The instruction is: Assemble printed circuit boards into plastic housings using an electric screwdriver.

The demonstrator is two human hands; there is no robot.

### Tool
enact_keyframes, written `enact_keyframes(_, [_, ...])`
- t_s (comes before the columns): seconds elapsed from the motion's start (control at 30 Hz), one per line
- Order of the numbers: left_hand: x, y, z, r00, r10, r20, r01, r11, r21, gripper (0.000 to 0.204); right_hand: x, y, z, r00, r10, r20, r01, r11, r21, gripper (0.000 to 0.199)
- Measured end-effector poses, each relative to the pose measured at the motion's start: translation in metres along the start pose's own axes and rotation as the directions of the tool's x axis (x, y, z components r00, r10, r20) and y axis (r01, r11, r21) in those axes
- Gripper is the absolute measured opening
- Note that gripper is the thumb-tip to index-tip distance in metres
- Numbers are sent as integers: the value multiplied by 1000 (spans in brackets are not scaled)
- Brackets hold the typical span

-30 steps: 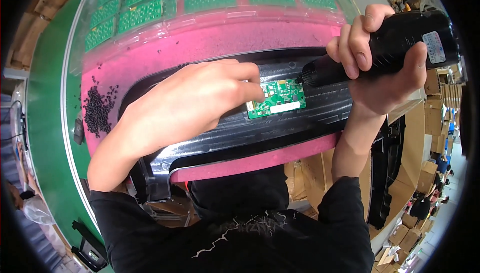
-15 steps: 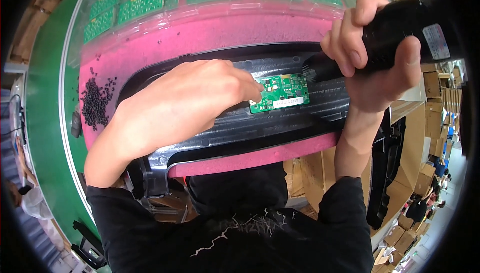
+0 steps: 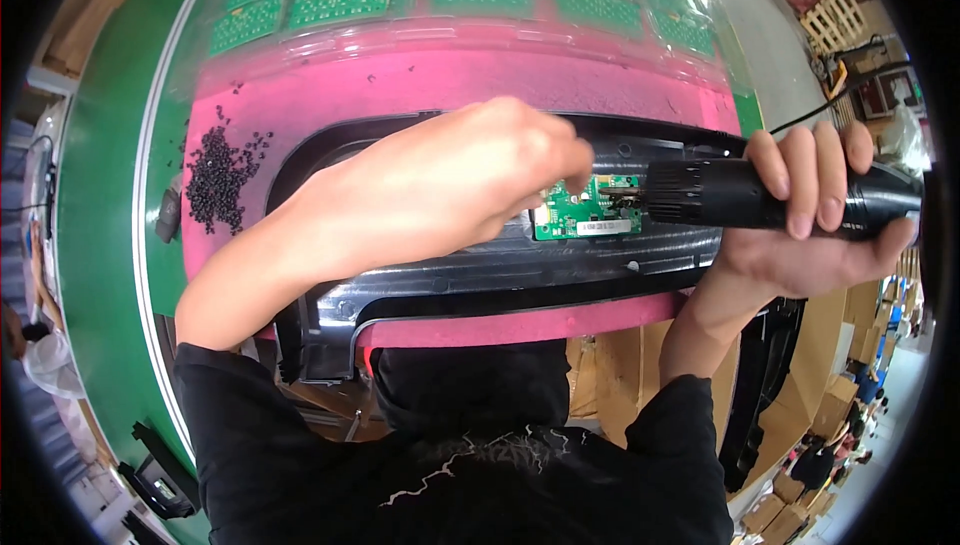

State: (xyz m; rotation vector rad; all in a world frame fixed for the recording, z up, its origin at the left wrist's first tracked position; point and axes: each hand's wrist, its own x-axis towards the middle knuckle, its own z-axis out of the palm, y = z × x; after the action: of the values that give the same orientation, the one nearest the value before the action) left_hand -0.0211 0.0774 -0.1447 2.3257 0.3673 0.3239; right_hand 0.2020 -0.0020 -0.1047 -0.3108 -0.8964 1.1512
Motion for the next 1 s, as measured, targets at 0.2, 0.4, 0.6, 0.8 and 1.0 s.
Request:
enact_keyframes(0.2, [3, 11, -2, 950, 76, -304, -162, 950, -267, 31, -5, 6, 3, 989, -40, -140, 50, 996, 71, 35])
enact_keyframes(0.4, [4, 13, -2, 938, 141, -318, -205, 962, -178, 29, -5, 6, 4, 986, -54, -159, 62, 997, 43, 46])
enact_keyframes(0.6, [3, 12, -5, 937, 154, -314, -191, 977, -93, 27, -1, 12, 6, 988, -20, -156, 34, 995, 89, 37])
enact_keyframes(0.8, [2, 5, 5, 919, 156, -362, -138, 988, 75, 28, -2, 21, 10, 967, -37, -251, 60, 994, 86, 34])
enact_keyframes(1.0, [1, 3, 5, 893, 284, -350, -171, 932, 321, 21, -3, 23, 14, 961, -85, -264, 103, 993, 55, 35])
